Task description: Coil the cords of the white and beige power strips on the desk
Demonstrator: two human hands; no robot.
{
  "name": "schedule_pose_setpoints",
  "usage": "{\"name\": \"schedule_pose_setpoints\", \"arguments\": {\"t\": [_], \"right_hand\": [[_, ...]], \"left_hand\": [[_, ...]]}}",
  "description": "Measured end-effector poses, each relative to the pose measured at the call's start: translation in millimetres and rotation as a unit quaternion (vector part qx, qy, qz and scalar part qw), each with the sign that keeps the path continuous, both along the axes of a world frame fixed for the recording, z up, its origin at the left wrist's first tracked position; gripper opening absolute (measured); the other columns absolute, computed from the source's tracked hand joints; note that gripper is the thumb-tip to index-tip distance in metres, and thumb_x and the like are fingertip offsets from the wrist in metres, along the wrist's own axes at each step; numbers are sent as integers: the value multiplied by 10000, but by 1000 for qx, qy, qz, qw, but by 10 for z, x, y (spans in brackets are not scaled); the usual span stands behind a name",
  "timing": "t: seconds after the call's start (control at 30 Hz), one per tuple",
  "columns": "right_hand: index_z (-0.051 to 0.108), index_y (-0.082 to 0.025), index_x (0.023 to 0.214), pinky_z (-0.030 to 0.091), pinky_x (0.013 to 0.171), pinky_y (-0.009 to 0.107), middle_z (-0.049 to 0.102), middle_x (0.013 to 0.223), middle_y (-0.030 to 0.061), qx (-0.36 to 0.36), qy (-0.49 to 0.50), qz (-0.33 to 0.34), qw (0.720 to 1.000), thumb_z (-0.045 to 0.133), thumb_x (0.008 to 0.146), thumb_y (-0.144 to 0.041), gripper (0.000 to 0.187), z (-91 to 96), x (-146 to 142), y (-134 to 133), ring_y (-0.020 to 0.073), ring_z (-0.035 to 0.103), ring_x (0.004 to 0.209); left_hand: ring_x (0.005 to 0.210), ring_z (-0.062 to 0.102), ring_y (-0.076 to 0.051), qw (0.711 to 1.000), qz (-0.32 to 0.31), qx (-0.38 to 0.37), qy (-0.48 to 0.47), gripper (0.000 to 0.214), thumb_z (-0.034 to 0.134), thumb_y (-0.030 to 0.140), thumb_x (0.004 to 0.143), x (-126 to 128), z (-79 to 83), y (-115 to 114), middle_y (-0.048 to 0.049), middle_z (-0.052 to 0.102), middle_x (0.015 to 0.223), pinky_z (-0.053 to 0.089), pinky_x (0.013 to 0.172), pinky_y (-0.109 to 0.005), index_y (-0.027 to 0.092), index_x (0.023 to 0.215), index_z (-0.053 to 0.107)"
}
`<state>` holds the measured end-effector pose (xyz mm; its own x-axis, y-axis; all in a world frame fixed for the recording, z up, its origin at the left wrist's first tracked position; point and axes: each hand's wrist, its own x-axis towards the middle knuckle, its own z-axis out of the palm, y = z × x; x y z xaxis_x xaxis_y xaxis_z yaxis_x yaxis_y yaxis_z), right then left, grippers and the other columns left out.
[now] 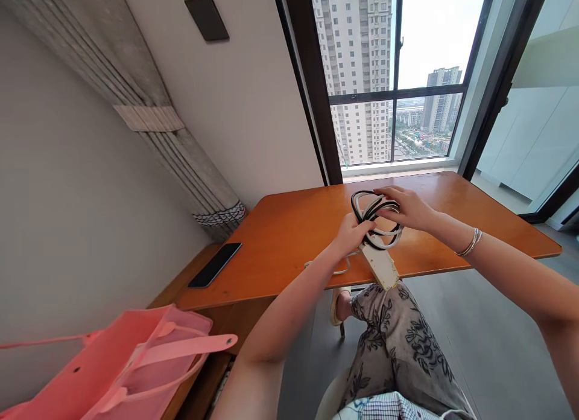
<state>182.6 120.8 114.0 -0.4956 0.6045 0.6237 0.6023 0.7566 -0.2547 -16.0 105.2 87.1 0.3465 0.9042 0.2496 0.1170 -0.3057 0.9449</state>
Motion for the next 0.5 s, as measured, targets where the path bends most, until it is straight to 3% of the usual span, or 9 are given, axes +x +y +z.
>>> {"name": "schedule_pose_setpoints", "arguments": {"t": [0.1, 0.27, 0.4, 0.5], "right_hand": [[517, -187, 1409, 514, 945, 489, 676, 1252, 143, -16, -60, -16, 998, 706, 811, -403, 664, -15, 17, -45, 336, 602, 1186], [647, -178, 1175, 509, 882, 406, 732, 1104, 131, -40, -74, -16, 996, 541, 923, -297, 298, -45, -3, -110, 281, 674, 1034], [584, -190, 1211, 493, 743, 326, 760, 989, 81, -106, 17, -10, 994, 519, 925, -298, 312, -84, -46, -179, 213, 696, 827], [529, -203, 1192, 472, 660, 298, 762, 866, 35, -170, 116, -4, 979, 595, 861, -314, 356, -112, -93, -211, 183, 663, 699]], "left_hand": [[524, 409, -101, 1000, -5, 13, 1, 183, 569, 355, 652, -32, -3, 32, 43, 445, 544, 333, 503, -235, 187, 623, 503], [567, 388, -99, 996, -30, 69, 49, 145, 574, 302, 627, -86, 11, 99, 44, 433, 568, 328, 527, -229, 181, 604, 498], [600, 401, -107, 992, -18, 86, 89, 145, 585, 292, 612, -138, 44, 141, 40, 444, 581, 342, 553, -233, 176, 591, 500], [636, 450, -121, 988, -29, 97, 112, 124, 593, 273, 624, -173, 84, 146, 32, 519, 629, 381, 599, -241, 162, 680, 596]]}}
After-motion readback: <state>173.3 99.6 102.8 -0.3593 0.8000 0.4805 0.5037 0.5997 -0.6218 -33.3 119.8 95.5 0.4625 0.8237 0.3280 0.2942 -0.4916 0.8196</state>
